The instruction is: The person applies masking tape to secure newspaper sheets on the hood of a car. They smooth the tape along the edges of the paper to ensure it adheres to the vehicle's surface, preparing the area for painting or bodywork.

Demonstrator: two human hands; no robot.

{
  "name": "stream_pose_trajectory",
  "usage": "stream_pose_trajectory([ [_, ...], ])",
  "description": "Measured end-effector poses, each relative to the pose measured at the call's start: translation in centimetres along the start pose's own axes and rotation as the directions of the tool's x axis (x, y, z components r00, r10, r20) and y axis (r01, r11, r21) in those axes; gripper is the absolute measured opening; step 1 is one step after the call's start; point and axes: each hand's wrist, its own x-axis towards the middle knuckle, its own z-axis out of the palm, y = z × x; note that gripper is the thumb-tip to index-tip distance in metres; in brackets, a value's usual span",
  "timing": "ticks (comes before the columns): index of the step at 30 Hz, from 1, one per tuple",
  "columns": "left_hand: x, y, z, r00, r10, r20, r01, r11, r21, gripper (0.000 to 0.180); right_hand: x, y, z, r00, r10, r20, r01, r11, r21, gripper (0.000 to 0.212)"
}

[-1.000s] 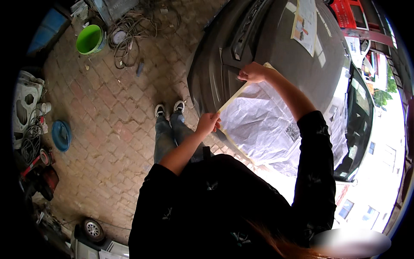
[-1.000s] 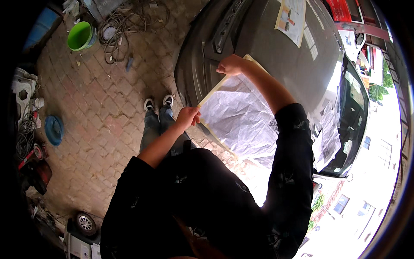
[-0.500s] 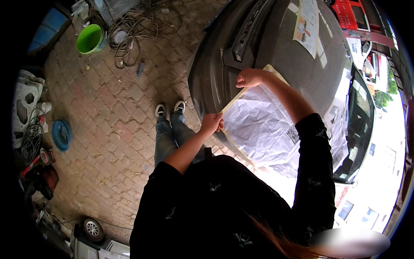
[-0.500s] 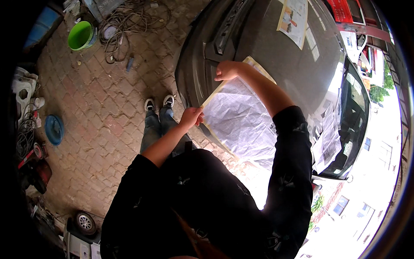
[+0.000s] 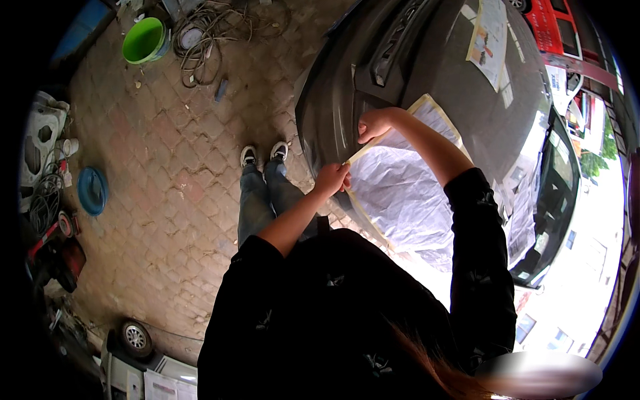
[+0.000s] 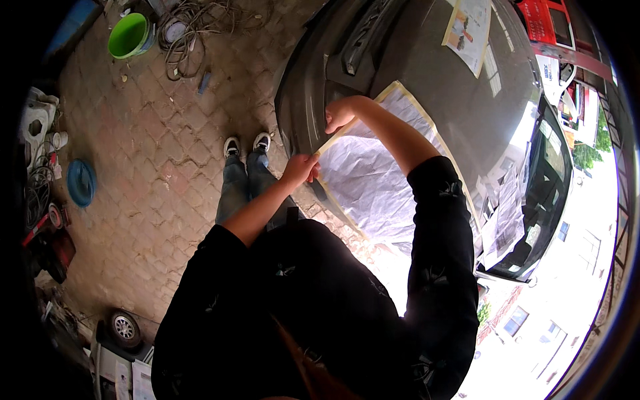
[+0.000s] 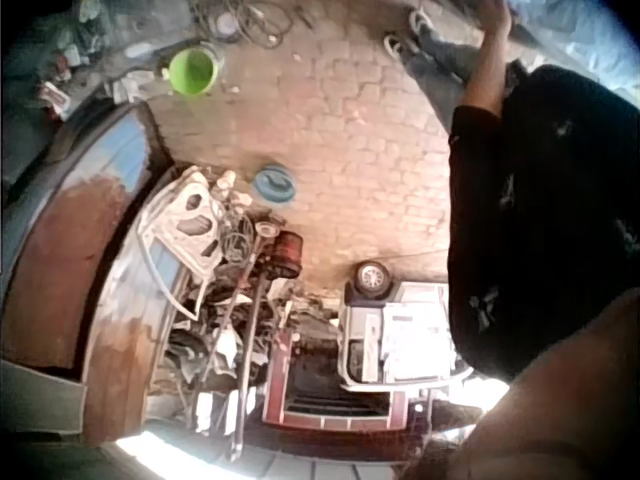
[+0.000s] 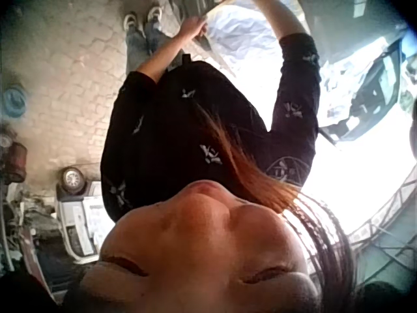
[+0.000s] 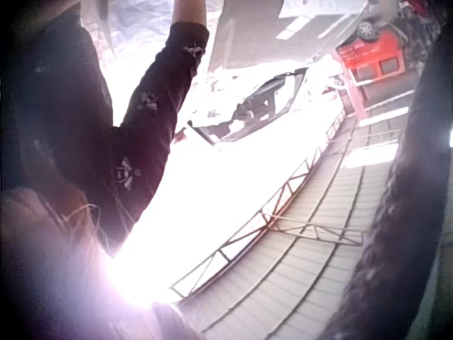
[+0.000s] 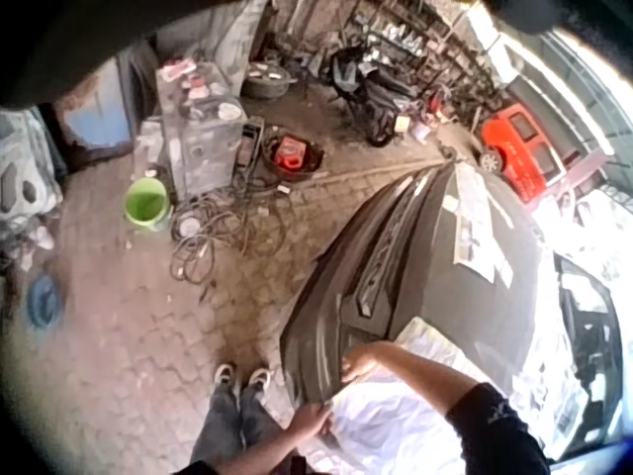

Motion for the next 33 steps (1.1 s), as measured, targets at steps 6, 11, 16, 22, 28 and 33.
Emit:
stream_pose_trajectory([
  [6,-0.8,0.7,-0.3,1.000,0.011,-0.007,-0.011,0.999,0.033,0.044,1.4,-0.2,1.4,0.995,-0.058,0.076,0.055,0.998,0.042,0.037],
  [11,-2.3,-1.7,-2.6,0.914,0.406,0.018,-0.374,0.822,0.428,0.030,1.8,-0.2,2.3,0.999,0.004,-0.042,-0.008,0.996,-0.090,0.022],
  [16,-3.0,-1.1,-3.4,0.976,0.218,-0.013,-0.196,0.902,0.385,0.040,1.4,-0.3,2.2,0.998,0.034,-0.054,-0.039,0.994,-0.098,0.028],
  [22,-2.8,-0.8,-4.1,0.999,-0.008,-0.044,0.027,0.887,0.461,0.054,1.1,-1.1,1.5,0.999,0.031,-0.022,-0.033,0.995,-0.092,0.029],
  [28,-2.6,-0.4,-3.1,0.993,-0.110,-0.036,0.115,0.899,0.422,0.053,1.7,-1.1,1.2,0.998,0.007,0.069,0.004,0.988,-0.156,0.032],
  [33,-2.2,-0.5,-2.2,0.989,-0.112,-0.091,0.137,0.930,0.341,0.045,2.0,-1.1,1.1,0.989,0.043,0.139,-0.028,0.994,-0.104,0.039],
])
